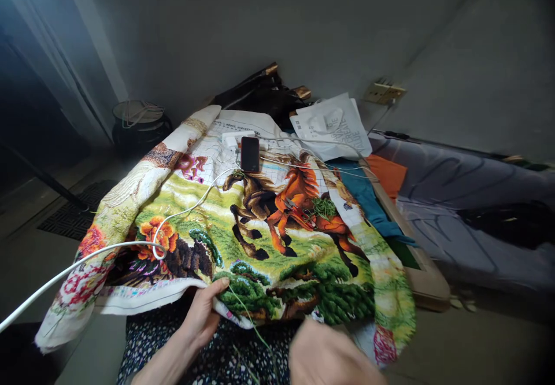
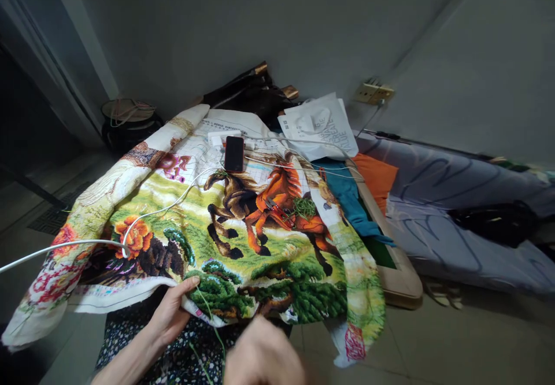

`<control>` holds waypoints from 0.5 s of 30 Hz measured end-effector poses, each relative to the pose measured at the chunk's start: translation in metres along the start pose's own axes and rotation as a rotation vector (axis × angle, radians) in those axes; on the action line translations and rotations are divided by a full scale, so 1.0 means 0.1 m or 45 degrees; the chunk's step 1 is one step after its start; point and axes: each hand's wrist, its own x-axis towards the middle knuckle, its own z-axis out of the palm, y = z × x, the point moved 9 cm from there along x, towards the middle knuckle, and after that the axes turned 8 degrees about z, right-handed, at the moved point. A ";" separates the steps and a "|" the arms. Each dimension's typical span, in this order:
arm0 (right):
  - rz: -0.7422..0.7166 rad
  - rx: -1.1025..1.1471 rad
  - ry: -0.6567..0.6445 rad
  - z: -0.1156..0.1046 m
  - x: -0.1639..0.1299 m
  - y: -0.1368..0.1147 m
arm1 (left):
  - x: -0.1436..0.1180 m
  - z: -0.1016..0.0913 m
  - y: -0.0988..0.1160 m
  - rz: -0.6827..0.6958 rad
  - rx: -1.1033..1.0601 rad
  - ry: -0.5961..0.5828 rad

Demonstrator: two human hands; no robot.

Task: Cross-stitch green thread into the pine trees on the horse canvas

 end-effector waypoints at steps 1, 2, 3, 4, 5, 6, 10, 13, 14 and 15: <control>0.024 -0.024 -0.024 0.08 0.13 0.06 | 0.00 0.00 0.00 0.001 -0.005 0.001; 0.066 -0.063 -0.045 0.16 0.26 0.14 | 0.00 0.00 0.00 -0.001 -0.013 0.001; 0.120 -0.156 -0.036 0.22 0.37 0.24 | 0.00 0.00 -0.01 -0.007 -0.021 -0.004; 0.143 -0.243 -0.011 0.26 0.47 0.31 | 0.00 0.00 -0.02 -0.016 -0.030 -0.014; 0.162 -0.315 0.014 0.30 0.55 0.38 | 0.00 0.01 -0.03 -0.023 -0.039 -0.025; 0.172 -0.378 0.036 0.33 0.60 0.44 | 0.01 0.01 -0.03 -0.028 -0.046 -0.036; 0.201 -0.479 0.047 0.41 0.64 0.57 | 0.01 0.00 -0.03 -0.020 -0.052 -0.027; 0.218 -0.518 0.041 0.42 0.64 0.60 | 0.02 -0.02 -0.03 -0.017 -0.064 -0.002; 0.220 -0.532 0.037 0.42 0.64 0.59 | 0.02 -0.03 -0.03 -0.014 -0.067 0.002; 0.219 -0.545 0.036 0.43 0.64 0.59 | 0.02 -0.03 -0.03 -0.011 -0.069 0.007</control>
